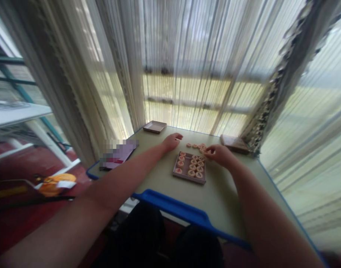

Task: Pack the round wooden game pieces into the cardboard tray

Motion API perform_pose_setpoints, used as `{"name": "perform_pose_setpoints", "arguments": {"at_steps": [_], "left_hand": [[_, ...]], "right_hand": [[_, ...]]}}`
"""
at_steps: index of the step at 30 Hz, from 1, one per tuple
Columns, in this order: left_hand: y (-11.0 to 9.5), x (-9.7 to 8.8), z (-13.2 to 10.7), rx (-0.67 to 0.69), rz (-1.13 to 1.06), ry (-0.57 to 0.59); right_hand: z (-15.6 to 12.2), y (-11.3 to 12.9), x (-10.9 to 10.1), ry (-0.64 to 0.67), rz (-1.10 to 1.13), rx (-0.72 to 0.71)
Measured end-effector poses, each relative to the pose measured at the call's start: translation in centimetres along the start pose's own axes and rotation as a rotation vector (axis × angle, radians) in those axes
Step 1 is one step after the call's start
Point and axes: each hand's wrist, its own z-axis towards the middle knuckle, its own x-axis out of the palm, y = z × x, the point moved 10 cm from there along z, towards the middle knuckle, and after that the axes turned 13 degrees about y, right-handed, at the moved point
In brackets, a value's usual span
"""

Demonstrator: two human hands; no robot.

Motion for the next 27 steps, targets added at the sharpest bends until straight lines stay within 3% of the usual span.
{"name": "perform_pose_setpoints", "arguments": {"at_steps": [4, 8, 12, 16, 20, 27], "left_hand": [[-1.0, -1.7, -2.1, 0.025, -0.03, -0.048], [-3.8, -2.7, -4.5, 0.143, -0.103, -0.142], [-6.4, -1.6, -6.2, 0.259, -0.176, -0.069], [-7.0, -1.5, -8.8, 0.242, -0.125, -0.124], [-7.4, -1.4, -12.0, 0.221, -0.116, -0.178], [-9.0, -0.1, -15.8, 0.266, -0.026, -0.227]], "right_hand": [[-0.2, 2.2, -1.5, -0.026, 0.134, -0.027], [-2.1, 8.2, -3.6, -0.116, 0.14, -0.118], [-5.6, 12.3, -3.4, -0.249, 0.23, -0.205], [-9.6, 12.9, -2.4, -0.415, 0.335, -0.231], [-12.7, 12.2, -1.5, -0.526, 0.316, -0.125], [-12.9, 13.2, 1.4, -0.504, 0.133, -0.127]]}}
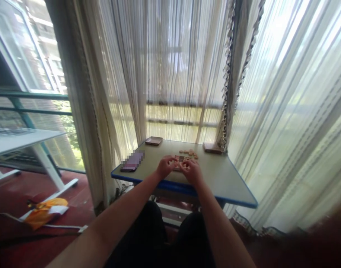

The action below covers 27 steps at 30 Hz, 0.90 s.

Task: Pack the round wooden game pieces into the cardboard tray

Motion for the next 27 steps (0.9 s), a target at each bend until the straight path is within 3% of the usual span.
{"name": "perform_pose_setpoints", "arguments": {"at_steps": [11, 18, 27], "left_hand": [[2.8, 0.9, -0.1, -0.124, -0.152, 0.114], [2.7, 1.7, -0.4, -0.093, -0.167, 0.196], [2.7, 1.5, -0.5, -0.105, -0.136, 0.196]], "right_hand": [[1.5, 0.0, 0.7, -0.042, -0.134, 0.001], [0.5, 0.3, 1.9, -0.075, -0.214, -0.126], [0.8, 0.2, 2.3, -0.106, -0.279, -0.095]]}}
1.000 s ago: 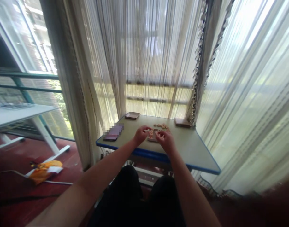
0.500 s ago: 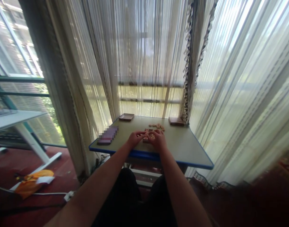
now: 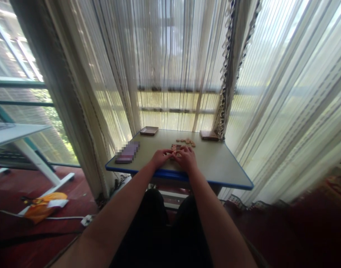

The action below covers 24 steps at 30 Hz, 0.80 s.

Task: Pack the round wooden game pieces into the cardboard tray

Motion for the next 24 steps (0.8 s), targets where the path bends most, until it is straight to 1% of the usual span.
{"name": "perform_pose_setpoints", "arguments": {"at_steps": [4, 10, 13, 19, 24], "left_hand": [[0.3, 0.0, 0.0, -0.013, -0.012, 0.0], [0.3, -0.1, 0.0, -0.039, 0.0, -0.006], [0.5, -0.4, 0.1, -0.057, 0.046, -0.04], [1.4, -1.0, 0.1, -0.135, 0.156, -0.109], [1.5, -0.6, 0.1, -0.15, 0.207, -0.063]], "right_hand": [[0.1, 0.4, 0.3, 0.04, -0.016, -0.02], [0.3, 0.6, 0.8, 0.098, -0.024, -0.006], [0.5, 0.6, 1.1, 0.11, -0.032, 0.001], [0.6, 0.4, 1.3, 0.123, -0.043, 0.011], [0.7, 0.4, 1.5, 0.136, -0.022, 0.015]]}}
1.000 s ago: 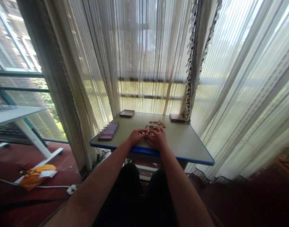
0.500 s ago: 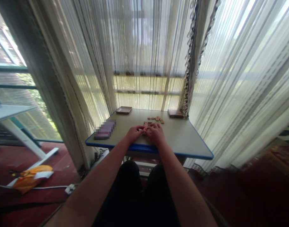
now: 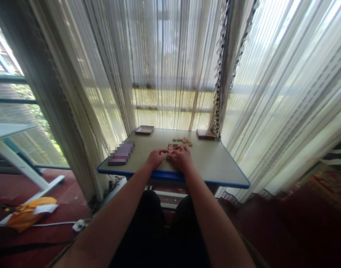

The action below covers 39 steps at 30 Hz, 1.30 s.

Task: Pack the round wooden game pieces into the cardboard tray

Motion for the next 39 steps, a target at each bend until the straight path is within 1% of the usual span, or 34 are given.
{"name": "perform_pose_setpoints", "arguments": {"at_steps": [10, 14, 18, 27, 32, 36, 39], "left_hand": [[-0.01, 0.15, -0.19, -0.07, 0.039, 0.034], [-0.17, 0.03, -0.28, -0.047, 0.045, 0.018], [-0.28, -0.08, -0.29, -0.016, 0.048, -0.001], [-0.45, 0.0, -0.28, 0.016, 0.046, 0.012], [-0.5, -0.07, -0.3, 0.023, 0.038, -0.001], [-0.32, -0.05, -0.23, 0.006, 0.033, 0.004], [-0.41, -0.16, -0.24, 0.024, 0.007, -0.01]], "right_hand": [[0.07, 0.01, 0.18, 0.053, 0.014, 0.03], [0.08, 0.01, 0.24, 0.067, 0.013, 0.031], [0.02, 0.03, 0.07, 0.051, 0.02, 0.028], [0.02, -0.08, 0.11, 0.061, 0.033, 0.038], [-0.06, -0.03, -0.03, 0.06, 0.031, 0.047], [-0.15, -0.06, -0.21, 0.047, 0.044, 0.036], [-0.29, -0.21, -0.5, 0.012, 0.047, 0.04]]}}
